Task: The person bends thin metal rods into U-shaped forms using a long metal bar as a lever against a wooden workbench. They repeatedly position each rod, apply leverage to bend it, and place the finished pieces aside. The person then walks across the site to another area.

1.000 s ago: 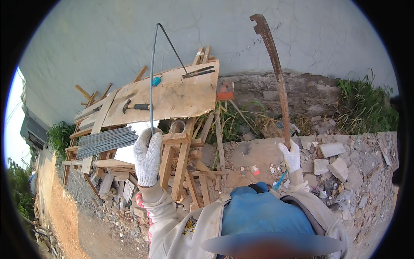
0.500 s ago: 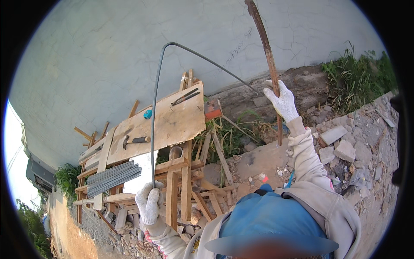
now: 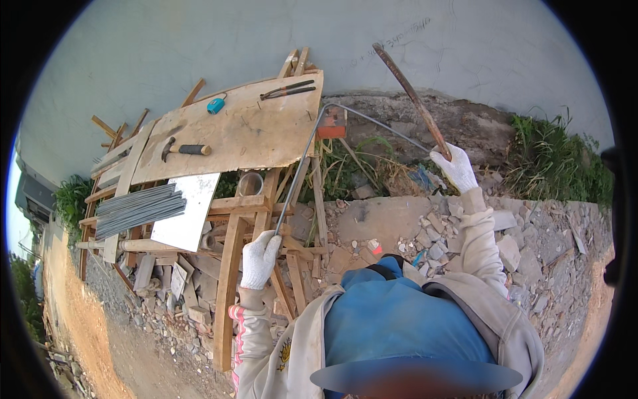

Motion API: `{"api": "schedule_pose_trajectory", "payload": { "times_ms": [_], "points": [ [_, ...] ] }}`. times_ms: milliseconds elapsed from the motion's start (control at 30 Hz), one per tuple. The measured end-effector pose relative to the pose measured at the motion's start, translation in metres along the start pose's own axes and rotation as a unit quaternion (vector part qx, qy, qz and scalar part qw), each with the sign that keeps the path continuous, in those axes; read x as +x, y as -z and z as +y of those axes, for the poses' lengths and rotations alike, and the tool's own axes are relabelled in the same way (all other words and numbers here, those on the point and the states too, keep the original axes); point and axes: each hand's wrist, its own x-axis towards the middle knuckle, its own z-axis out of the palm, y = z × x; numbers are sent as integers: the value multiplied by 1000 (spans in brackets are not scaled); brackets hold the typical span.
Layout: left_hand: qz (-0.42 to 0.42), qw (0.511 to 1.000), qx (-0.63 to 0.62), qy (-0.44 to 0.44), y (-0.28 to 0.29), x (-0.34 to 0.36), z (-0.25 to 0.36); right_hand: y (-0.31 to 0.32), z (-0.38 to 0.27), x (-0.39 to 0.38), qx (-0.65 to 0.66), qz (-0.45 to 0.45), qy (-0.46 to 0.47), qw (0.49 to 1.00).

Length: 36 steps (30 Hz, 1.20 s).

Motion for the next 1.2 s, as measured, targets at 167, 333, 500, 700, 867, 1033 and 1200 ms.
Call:
{"api": "schedule_pose_trajectory", "payload": {
  "times_ms": [167,333,500,700,867,1033,1200],
  "points": [
    [45,993,103,-31,-39,17,-1,-3,11,54,-171,-32,19,985],
    [86,982,165,-25,-55,38,18,-23,27,117,-176,-50,60,981],
    [74,975,203,48,-66,50,40,-41,47,168,-153,-101,79,980],
    [102,960,235,110,-78,48,61,-55,60,178,-137,-158,72,975],
    [103,932,292,189,-73,68,72,-65,55,167,-100,-127,80,984],
    [206,942,256,74,-89,142,84,-70,50,160,-80,-124,63,987],
    [220,934,277,45,-138,286,72,-70,48,156,-90,-114,74,987]
  ]
}}
